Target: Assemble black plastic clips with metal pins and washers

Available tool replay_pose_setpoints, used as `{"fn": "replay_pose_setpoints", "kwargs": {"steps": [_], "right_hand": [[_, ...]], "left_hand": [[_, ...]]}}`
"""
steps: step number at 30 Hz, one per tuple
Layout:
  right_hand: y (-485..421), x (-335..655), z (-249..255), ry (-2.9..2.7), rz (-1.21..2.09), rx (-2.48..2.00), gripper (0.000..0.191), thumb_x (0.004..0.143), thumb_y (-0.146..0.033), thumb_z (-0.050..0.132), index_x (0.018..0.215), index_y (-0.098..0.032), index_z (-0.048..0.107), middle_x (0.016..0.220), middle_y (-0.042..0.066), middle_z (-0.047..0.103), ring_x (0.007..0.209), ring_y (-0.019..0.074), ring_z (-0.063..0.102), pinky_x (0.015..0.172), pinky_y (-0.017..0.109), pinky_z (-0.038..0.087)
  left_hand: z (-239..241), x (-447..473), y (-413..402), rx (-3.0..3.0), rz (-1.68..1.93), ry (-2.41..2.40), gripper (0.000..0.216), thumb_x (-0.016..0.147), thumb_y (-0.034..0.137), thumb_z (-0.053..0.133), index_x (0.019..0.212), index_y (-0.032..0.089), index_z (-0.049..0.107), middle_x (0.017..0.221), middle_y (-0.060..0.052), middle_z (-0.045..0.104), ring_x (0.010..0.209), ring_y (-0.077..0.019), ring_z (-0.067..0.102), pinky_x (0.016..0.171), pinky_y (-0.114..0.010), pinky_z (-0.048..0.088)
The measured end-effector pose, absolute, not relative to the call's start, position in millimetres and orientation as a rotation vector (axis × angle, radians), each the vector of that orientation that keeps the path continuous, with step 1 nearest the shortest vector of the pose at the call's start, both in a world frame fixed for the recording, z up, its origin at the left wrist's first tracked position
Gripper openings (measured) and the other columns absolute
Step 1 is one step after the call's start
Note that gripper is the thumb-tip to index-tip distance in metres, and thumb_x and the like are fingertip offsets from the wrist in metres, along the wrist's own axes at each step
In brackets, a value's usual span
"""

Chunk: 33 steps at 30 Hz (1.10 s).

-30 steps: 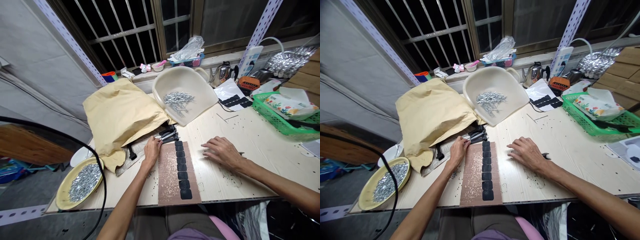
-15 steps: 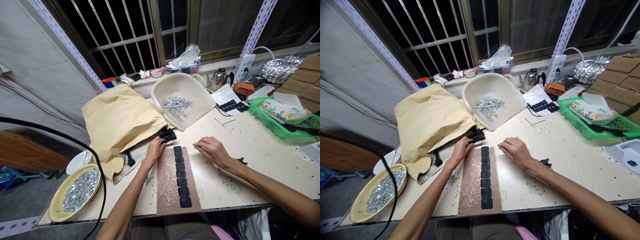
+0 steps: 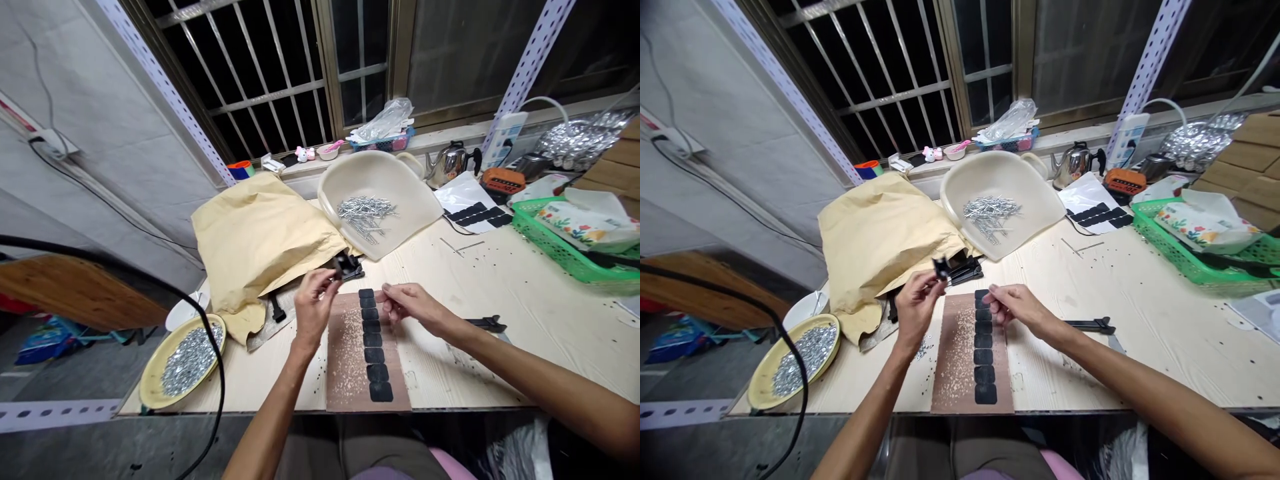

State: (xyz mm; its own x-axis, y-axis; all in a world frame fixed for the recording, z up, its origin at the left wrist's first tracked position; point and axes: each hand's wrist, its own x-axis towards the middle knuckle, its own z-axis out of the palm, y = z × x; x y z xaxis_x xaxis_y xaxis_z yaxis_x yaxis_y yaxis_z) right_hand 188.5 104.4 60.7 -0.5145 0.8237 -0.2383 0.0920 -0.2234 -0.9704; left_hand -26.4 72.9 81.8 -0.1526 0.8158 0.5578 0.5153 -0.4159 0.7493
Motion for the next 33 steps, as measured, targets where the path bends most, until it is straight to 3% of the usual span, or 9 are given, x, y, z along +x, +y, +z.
{"fn": "replay_pose_setpoints", "kwargs": {"steps": [3, 8, 12, 15, 20, 25, 29, 33], "right_hand": [[99, 172, 63, -1.024, 2.403, -0.991, 0.044, 0.083, -0.056, 0.051, 0.088, -0.013, 0.063, 0.073, 0.004, 0.062, 0.057, 0.0097, 0.057, 0.051, 0.022, 0.048], [88, 162, 50, -0.889, 2.461, -0.984, 0.027, 0.072, -0.035, 0.072, 0.086, -0.014, 0.063, 0.067, 0.002, 0.063, 0.053, 0.0086, 0.057, 0.053, 0.02, 0.05], [87, 168, 46, -1.119, 2.137, -1.089, 0.03, 0.076, -0.034, 0.068, 0.103, -0.02, 0.063, 0.087, 0.004, 0.067, 0.07, 0.0118, 0.062, 0.063, 0.022, 0.051], [86, 171, 46, -1.524, 1.671, -1.089, 0.025, 0.082, -0.039, 0.06, 0.098, -0.021, 0.066, 0.094, 0.005, 0.067, 0.082, 0.0153, 0.062, 0.069, 0.025, 0.05], [79, 166, 49, -1.918, 1.052, -1.009, 0.025, 0.089, -0.036, 0.048, 0.1, -0.02, 0.065, 0.098, 0.006, 0.065, 0.089, 0.0187, 0.06, 0.076, 0.03, 0.048], [77, 161, 49, -2.08, 0.817, -0.86, 0.028, 0.091, -0.023, 0.043, 0.113, -0.023, 0.06, 0.099, 0.006, 0.062, 0.091, 0.0176, 0.058, 0.079, 0.032, 0.047], [79, 159, 42, -2.143, 0.716, -0.814, 0.031, 0.091, -0.02, 0.043, 0.117, -0.023, 0.059, 0.099, 0.006, 0.061, 0.092, 0.0182, 0.057, 0.08, 0.034, 0.048], [77, 150, 40, -2.206, 0.594, -0.808, 0.027, 0.092, -0.021, 0.044, 0.112, -0.023, 0.062, 0.094, 0.006, 0.062, 0.088, 0.018, 0.057, 0.075, 0.033, 0.049]], "left_hand": [[71, -3, 51, 2.253, 1.471, 1.45, 0.022, 0.082, 0.021, 0.06, 0.103, 0.022, 0.066, 0.09, -0.005, 0.056, 0.084, -0.015, 0.055, 0.071, -0.028, 0.05], [47, 8, 11, 2.506, 1.334, 1.393, 0.033, 0.083, 0.019, 0.058, 0.116, 0.024, 0.06, 0.095, -0.006, 0.057, 0.085, -0.0156, 0.052, 0.074, -0.029, 0.049], [32, -39, -6, 2.239, 1.286, 1.864, 0.033, 0.087, 0.021, 0.051, 0.12, 0.024, 0.057, 0.094, -0.006, 0.055, 0.088, -0.0174, 0.052, 0.075, -0.03, 0.047], [21, -84, -4, 2.073, 0.962, 2.185, 0.026, 0.089, 0.022, 0.047, 0.108, 0.022, 0.065, 0.088, -0.007, 0.057, 0.085, -0.0198, 0.05, 0.075, -0.032, 0.044], [6, -118, 8, 2.175, 0.52, 2.127, 0.024, 0.089, 0.023, 0.047, 0.097, 0.023, 0.069, 0.084, -0.007, 0.059, 0.084, -0.0203, 0.047, 0.071, -0.031, 0.041], [5, -119, 15, 2.264, 0.38, 2.024, 0.027, 0.09, 0.025, 0.044, 0.095, 0.022, 0.069, 0.081, -0.008, 0.059, 0.084, -0.0213, 0.045, 0.068, -0.031, 0.038], [6, -120, 20, 2.268, 0.388, 1.956, 0.026, 0.09, 0.023, 0.044, 0.082, 0.018, 0.069, 0.077, -0.009, 0.059, 0.083, -0.0218, 0.047, 0.07, -0.033, 0.038], [11, -109, 22, 1.874, 0.88, 1.866, 0.019, 0.085, 0.028, 0.054, 0.081, 0.017, 0.068, 0.08, -0.008, 0.063, 0.083, -0.0204, 0.052, 0.076, -0.034, 0.041]]}}
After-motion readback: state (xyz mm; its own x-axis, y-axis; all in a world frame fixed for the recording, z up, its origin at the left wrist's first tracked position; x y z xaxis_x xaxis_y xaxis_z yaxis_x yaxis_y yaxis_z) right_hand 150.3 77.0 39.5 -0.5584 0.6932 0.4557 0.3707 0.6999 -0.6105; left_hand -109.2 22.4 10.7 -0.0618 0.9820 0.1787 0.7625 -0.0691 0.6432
